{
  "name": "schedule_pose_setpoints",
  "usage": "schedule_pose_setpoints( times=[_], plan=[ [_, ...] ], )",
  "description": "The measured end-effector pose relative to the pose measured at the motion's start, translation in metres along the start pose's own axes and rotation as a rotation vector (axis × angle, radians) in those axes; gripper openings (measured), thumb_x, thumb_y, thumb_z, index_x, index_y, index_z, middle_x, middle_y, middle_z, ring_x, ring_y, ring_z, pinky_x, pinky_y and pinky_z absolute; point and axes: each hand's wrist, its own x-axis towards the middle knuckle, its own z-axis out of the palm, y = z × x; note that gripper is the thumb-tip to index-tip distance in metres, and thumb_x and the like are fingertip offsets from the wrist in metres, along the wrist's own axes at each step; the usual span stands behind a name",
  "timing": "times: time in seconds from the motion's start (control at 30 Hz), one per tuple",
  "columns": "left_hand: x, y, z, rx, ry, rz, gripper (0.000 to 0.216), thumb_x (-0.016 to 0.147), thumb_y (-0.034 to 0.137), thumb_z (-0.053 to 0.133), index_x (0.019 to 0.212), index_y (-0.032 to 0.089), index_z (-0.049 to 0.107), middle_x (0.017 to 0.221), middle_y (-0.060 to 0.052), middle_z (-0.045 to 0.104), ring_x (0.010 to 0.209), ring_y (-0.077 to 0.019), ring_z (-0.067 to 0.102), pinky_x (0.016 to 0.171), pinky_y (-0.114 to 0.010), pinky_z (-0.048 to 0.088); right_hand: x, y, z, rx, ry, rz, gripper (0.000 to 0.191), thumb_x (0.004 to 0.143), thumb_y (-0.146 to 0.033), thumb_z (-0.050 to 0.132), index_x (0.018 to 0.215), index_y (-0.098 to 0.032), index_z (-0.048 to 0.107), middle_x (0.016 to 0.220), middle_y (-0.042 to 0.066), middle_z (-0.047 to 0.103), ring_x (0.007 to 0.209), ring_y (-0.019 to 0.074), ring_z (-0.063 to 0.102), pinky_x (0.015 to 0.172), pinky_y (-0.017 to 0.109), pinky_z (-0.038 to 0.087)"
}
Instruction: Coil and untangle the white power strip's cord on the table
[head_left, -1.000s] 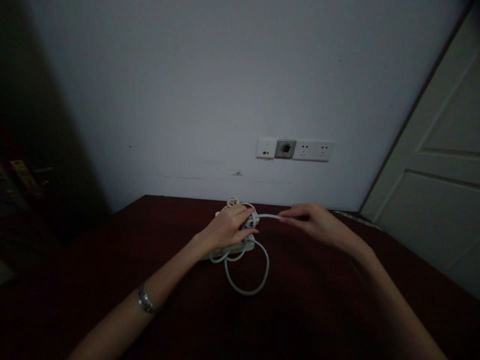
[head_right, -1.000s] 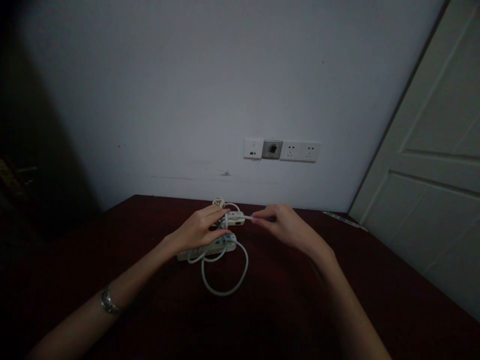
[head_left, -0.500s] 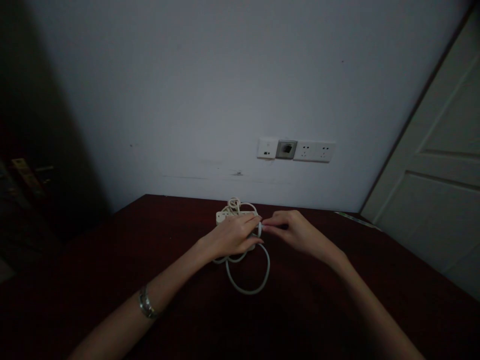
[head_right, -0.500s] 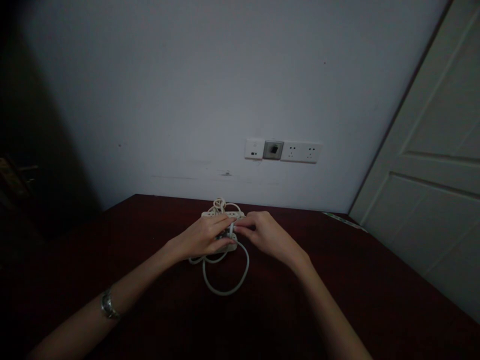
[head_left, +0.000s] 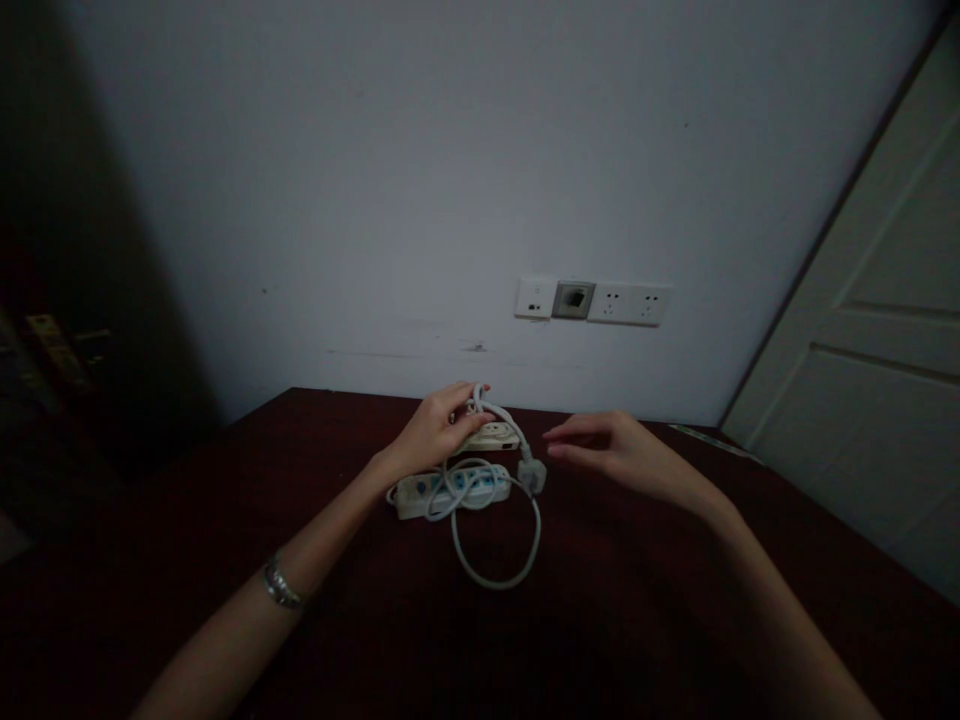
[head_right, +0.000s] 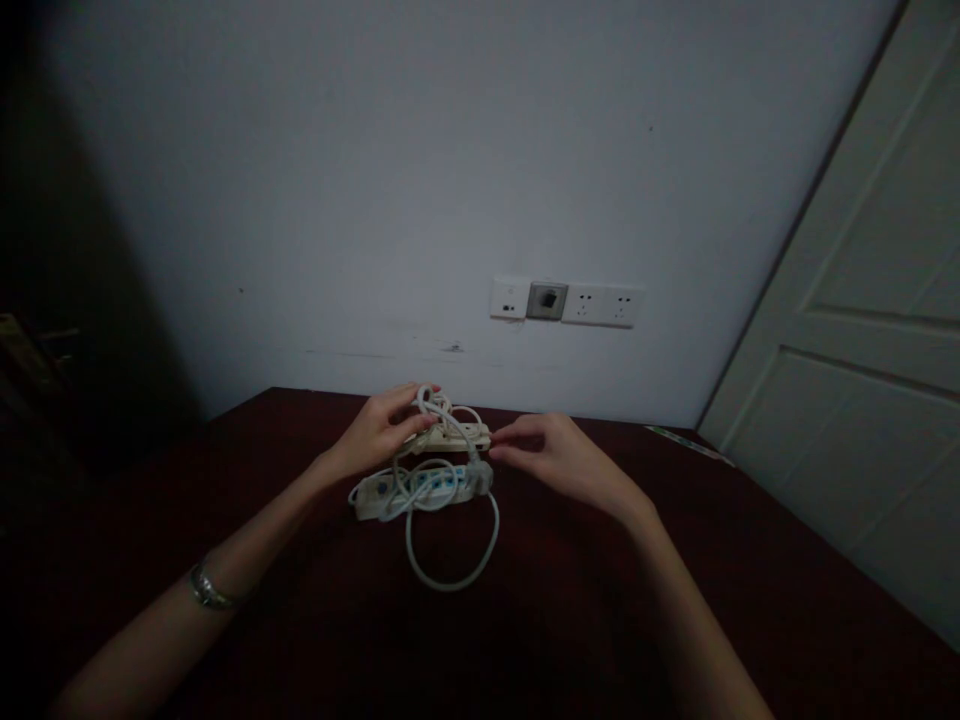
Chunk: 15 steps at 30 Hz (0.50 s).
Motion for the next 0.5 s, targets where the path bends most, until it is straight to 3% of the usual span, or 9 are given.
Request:
schedule_pose_setpoints(
  times=[0.13, 0.3, 0.4, 0.5],
  plan=[
    [0.001, -0.005, -0.002, -0.052, 0.080, -0.078, 0.029, 0.083, 0.028, 0.055, 0.106, 0.011, 0.059, 0.099, -0.009, 0.065, 0.088, -0.0167, 0.059, 0.080, -0.032, 0.047, 0.002, 0.001, 0.002, -0.023, -0.004, -0.030, 0.029, 0.080, -0.040, 0.057, 0.097, -0.021, 0.069, 0.099, 0.005, 0.068, 0.088, 0.0195, 0.063, 0.080, 0.033, 0.048],
    [0.001, -0.005, -0.001, -0.089, 0.088, -0.096, 0.030, 0.083, 0.031, 0.055, 0.105, 0.012, 0.061, 0.099, -0.009, 0.065, 0.088, -0.0166, 0.059, 0.080, -0.032, 0.048, 0.008, 0.009, 0.004, -0.014, 0.059, -0.046, 0.034, 0.084, -0.042, 0.049, 0.103, -0.020, 0.068, 0.102, 0.006, 0.067, 0.090, 0.0193, 0.061, 0.079, 0.032, 0.048],
    [0.001, -0.005, -0.001, -0.116, 0.108, -0.126, 0.032, 0.082, 0.031, 0.055, 0.107, 0.012, 0.060, 0.098, -0.009, 0.065, 0.086, -0.0160, 0.059, 0.079, -0.031, 0.048, 0.011, 0.019, 0.008, 0.154, -0.082, 0.040, 0.041, 0.084, -0.047, 0.049, 0.101, -0.015, 0.066, 0.087, 0.007, 0.067, 0.072, 0.0148, 0.060, 0.061, 0.026, 0.049],
    [0.000, -0.008, 0.000, -0.150, 0.166, -0.169, 0.036, 0.081, 0.032, 0.056, 0.111, 0.011, 0.059, 0.098, -0.009, 0.065, 0.083, -0.0157, 0.060, 0.075, -0.029, 0.049, 0.015, 0.030, 0.018, 0.426, -0.297, 0.104, 0.044, 0.081, -0.050, 0.052, 0.098, -0.011, 0.064, 0.083, 0.008, 0.065, 0.071, 0.0131, 0.061, 0.059, 0.024, 0.049]
  ],
)
